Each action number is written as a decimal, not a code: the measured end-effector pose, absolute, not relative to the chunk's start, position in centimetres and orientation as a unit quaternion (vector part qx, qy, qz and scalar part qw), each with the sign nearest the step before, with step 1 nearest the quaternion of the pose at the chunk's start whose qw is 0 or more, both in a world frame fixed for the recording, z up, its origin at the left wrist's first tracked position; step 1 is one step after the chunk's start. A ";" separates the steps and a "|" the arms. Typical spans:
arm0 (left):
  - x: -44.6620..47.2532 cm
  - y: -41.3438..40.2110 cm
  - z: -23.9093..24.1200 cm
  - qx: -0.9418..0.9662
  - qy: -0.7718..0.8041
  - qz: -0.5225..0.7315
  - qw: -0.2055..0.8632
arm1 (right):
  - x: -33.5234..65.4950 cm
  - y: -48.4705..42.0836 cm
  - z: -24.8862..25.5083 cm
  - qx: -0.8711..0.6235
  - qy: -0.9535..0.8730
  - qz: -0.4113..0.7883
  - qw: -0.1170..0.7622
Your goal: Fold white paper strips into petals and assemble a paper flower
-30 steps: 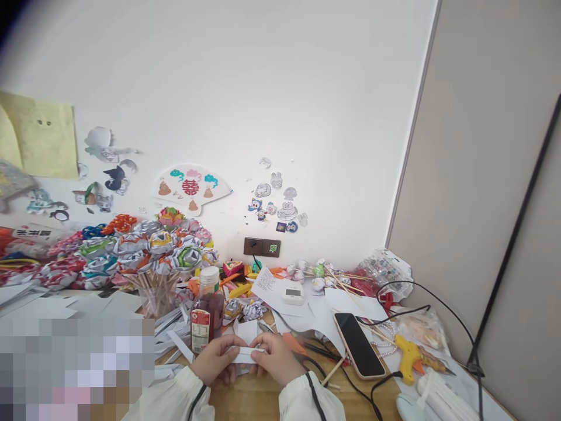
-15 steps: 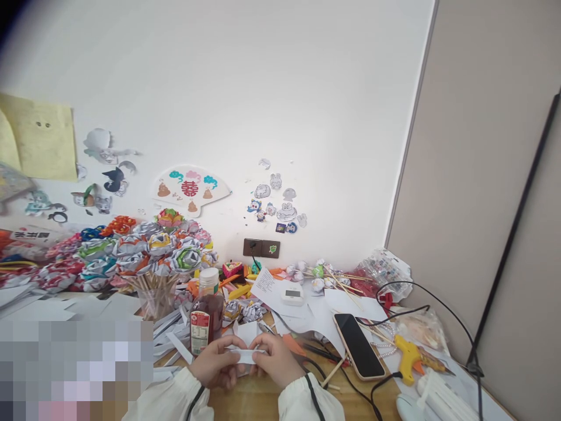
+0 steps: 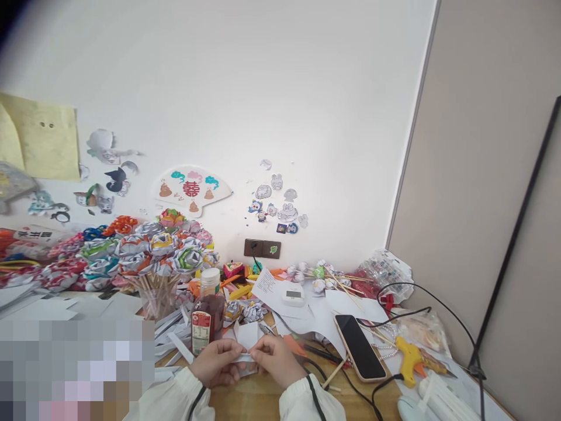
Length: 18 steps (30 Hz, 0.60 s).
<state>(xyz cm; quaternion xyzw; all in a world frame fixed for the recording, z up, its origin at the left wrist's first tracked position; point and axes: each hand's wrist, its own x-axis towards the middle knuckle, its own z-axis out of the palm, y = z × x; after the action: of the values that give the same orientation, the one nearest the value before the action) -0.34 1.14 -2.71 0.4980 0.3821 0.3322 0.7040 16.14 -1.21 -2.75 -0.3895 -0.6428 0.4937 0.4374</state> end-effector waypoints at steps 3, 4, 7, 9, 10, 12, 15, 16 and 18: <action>-0.3 1.3 -2.9 0.506 0.378 0.332 0.701 | 16.2 -1.2 -2.6 -0.394 -0.648 0.485 0.436; -0.3 1.3 -2.9 0.509 0.377 0.331 0.699 | 16.2 -1.2 -2.6 -0.398 -0.649 0.482 0.434; -0.4 1.4 -2.9 0.519 0.374 0.332 0.693 | 16.1 -1.1 -2.7 -0.413 -0.647 0.477 0.428; -0.5 1.5 -2.9 0.527 0.372 0.334 0.687 | 16.1 -1.1 -2.7 -0.421 -0.646 0.473 0.425; -0.5 1.5 -3.0 0.532 0.371 0.334 0.684 | 16.1 -1.1 -2.8 -0.425 -0.647 0.471 0.424; -0.6 1.4 -3.1 0.541 0.373 0.331 0.677 | 16.1 -1.1 -2.8 -0.428 -0.648 0.466 0.423; -0.5 1.4 -3.1 0.553 0.384 0.325 0.664 | 16.2 -1.1 -2.8 -0.428 -0.653 0.457 0.426; -0.5 1.4 -3.1 0.554 0.391 0.324 0.660 | 16.2 -1.0 -2.8 -0.428 -0.655 0.453 0.427; -0.5 1.4 -3.1 0.553 0.406 0.322 0.653 | 16.3 -1.0 -2.9 -0.428 -0.653 0.450 0.433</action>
<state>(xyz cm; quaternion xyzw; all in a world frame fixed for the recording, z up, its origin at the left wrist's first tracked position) -0.49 1.37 -3.06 0.5528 0.4059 0.3222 0.6525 16.25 -0.96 -2.94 -0.4281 -0.6534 0.4498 0.4329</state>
